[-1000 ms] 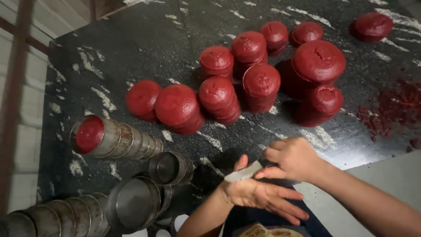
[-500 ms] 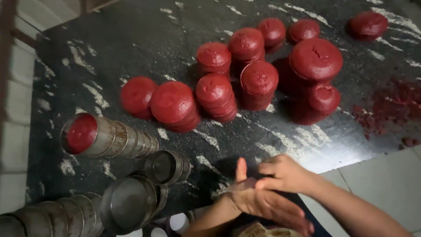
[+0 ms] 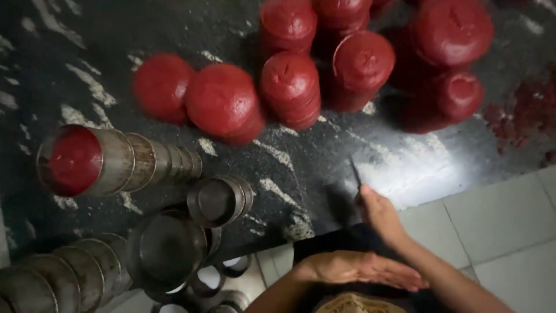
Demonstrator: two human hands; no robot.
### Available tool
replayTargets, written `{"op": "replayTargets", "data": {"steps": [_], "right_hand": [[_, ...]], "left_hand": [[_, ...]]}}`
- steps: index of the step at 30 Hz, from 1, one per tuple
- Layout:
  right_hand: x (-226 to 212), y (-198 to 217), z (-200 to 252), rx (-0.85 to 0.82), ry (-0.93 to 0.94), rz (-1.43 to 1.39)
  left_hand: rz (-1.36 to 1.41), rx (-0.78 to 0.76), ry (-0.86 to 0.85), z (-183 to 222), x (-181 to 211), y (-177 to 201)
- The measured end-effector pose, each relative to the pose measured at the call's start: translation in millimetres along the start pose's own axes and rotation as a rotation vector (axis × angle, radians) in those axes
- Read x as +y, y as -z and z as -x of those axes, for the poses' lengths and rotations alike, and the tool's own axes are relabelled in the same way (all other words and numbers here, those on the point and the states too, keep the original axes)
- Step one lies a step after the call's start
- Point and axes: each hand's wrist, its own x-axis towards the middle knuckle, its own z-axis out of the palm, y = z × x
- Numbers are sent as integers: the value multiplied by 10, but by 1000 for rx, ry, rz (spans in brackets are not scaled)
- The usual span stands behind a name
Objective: Removing red velvet cakes from metal molds using a knife and placing them on a counter.
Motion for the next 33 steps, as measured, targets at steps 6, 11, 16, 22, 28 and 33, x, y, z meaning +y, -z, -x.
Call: {"op": "replayTargets", "data": {"steps": [6, 11, 16, 22, 28, 33], "right_hand": [[537, -364, -101, -148, 801, 525], [165, -885, 453, -299, 572, 1367], [492, -346, 256, -270, 925, 1293], [912, 952, -402, 388, 220, 1235], [757, 423, 74, 354, 337, 986], [874, 109, 521, -106, 804, 1338]], "left_hand": [[-61, 22, -88, 296, -164, 170], [-303, 117, -56, 462, -61, -7], [-703, 325, 21, 711, 548, -696], [-1420, 461, -241, 1142, 1094, -1371], [-1846, 363, -452, 1124, 905, -1526], [-1836, 257, -508, 990, 541, -1429]]}}
